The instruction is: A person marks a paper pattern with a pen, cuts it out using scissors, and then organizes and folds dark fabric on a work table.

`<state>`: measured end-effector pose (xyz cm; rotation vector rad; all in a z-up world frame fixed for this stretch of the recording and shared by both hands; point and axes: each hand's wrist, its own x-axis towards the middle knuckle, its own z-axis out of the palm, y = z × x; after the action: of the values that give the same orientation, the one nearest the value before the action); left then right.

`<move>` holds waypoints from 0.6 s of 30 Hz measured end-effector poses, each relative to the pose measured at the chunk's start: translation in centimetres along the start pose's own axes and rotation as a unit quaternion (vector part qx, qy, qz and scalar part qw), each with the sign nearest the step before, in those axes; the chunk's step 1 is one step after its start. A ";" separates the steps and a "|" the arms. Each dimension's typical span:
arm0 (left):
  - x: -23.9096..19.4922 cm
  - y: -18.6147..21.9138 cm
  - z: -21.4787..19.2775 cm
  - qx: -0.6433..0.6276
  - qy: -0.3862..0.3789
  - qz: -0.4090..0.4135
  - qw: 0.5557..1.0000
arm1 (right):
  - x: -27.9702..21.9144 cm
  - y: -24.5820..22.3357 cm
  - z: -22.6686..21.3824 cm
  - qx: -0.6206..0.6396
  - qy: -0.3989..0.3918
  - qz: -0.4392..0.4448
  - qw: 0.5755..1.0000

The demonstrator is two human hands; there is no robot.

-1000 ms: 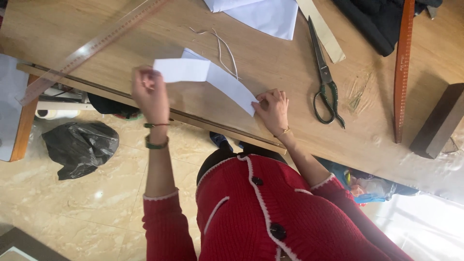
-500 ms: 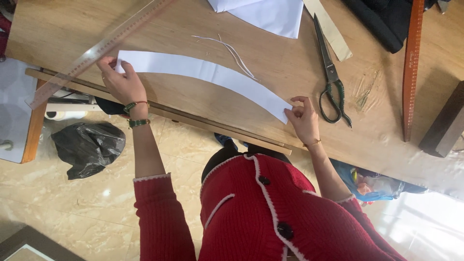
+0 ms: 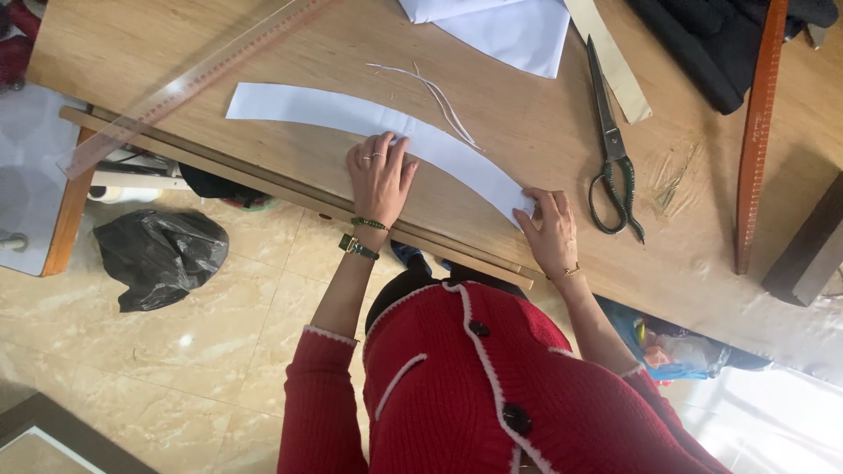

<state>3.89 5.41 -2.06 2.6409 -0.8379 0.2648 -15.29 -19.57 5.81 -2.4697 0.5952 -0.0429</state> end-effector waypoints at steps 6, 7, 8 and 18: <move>0.3 -0.2 -0.8 -0.011 0.010 -0.045 0.999 | 0.1 1.7 0.6 -0.002 0.011 -0.010 1.000; 0.4 -0.5 -1.0 -0.011 0.009 -0.044 0.999 | 0.0 1.7 0.4 -0.002 0.011 -0.010 1.000; 0.6 -0.8 -1.3 -0.010 0.022 -0.064 0.998 | 0.0 1.7 0.3 -0.002 0.012 -0.006 1.000; 1.6 -5.5 -2.0 0.024 0.059 -0.033 0.997 | -0.3 1.0 0.2 0.013 0.039 -0.002 0.999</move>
<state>8.29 9.53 -1.30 2.6618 -0.7128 0.4246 -15.98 -20.08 5.09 -2.4538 0.6177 -0.1473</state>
